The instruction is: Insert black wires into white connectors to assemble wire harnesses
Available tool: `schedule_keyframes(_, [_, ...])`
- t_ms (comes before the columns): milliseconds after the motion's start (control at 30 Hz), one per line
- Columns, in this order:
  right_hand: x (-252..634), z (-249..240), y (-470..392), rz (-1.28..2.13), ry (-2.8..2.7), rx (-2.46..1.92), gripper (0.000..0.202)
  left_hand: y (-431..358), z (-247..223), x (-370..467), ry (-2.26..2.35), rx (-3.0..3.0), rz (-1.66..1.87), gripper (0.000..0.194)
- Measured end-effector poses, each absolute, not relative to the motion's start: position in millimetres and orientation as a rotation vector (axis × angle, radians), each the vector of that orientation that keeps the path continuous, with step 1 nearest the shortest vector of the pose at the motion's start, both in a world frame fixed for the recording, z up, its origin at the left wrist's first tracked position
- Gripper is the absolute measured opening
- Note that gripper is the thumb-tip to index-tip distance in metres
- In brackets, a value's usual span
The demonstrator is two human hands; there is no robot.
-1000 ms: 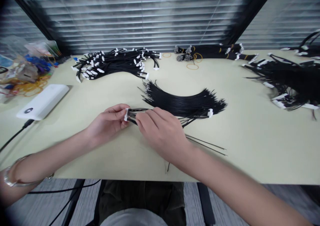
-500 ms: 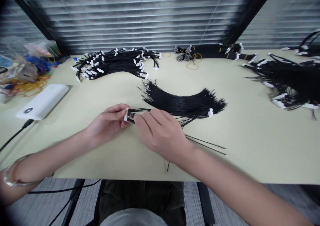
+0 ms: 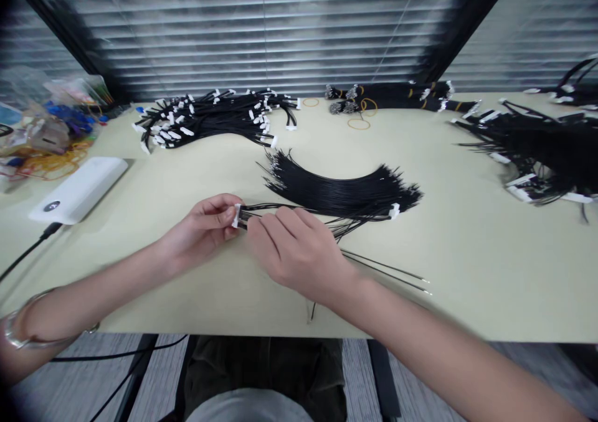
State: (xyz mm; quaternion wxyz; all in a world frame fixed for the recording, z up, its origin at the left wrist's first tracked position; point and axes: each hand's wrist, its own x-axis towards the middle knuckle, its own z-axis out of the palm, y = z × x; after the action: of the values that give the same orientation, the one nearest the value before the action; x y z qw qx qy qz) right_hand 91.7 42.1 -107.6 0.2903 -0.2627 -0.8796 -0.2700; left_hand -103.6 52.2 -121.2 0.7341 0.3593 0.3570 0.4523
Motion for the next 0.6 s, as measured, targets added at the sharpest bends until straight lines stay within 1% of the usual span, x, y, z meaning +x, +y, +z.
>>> schedule_keyframes(333, [92.6, -105.2, 39.7, -0.777, -2.325, -0.717, 0.01, 50.2, -118.9, -103.2, 0.814, 0.829, 1.011, 0.013])
schedule_keyframes(600, [93.2, -100.6, 34.2, -0.941, -2.275, -0.676, 0.012, 48.7, -116.9, -101.6, 0.838, 0.848, 1.02, 0.014])
